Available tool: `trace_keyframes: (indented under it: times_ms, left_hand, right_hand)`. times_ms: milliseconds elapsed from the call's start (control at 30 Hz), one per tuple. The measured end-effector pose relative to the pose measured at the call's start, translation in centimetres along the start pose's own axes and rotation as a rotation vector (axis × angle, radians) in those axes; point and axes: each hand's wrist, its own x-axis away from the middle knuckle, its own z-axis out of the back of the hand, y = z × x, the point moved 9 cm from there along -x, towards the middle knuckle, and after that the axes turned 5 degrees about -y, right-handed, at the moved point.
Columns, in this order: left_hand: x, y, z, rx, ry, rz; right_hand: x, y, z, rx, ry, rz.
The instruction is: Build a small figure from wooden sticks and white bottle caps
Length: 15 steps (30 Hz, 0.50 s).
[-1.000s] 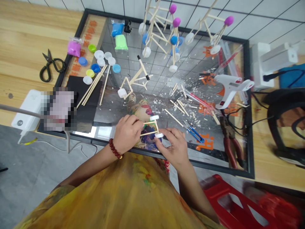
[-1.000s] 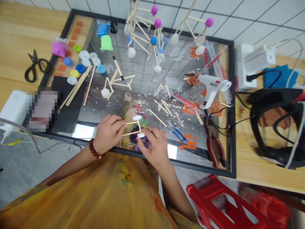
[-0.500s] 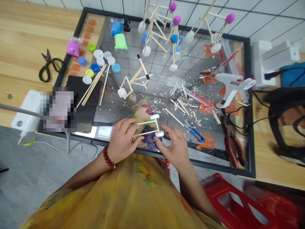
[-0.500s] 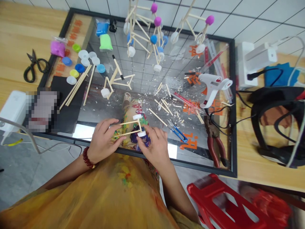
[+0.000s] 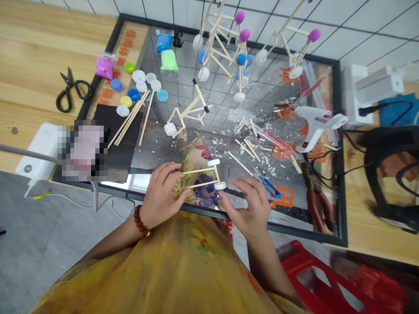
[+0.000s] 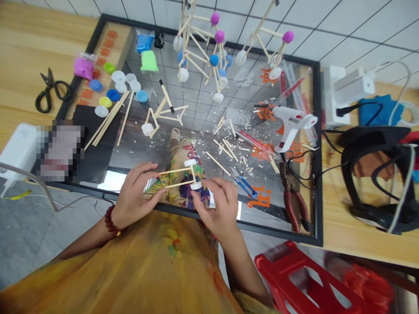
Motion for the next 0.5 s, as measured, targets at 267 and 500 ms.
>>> trace_keyframes:
  times_ms: [267, 500]
  left_hand:
    - [1.3, -1.9, 1.4, 0.079, 0.176, 0.010]
    - [1.8, -2.6, 1.9, 0.210, 0.275, 0.050]
  right_hand:
    - [-3.5, -6.8, -4.7, 0.192, -0.564, 0.434]
    - [-6.6, -7.8, -5.2, 0.328, -0.533, 0.533]
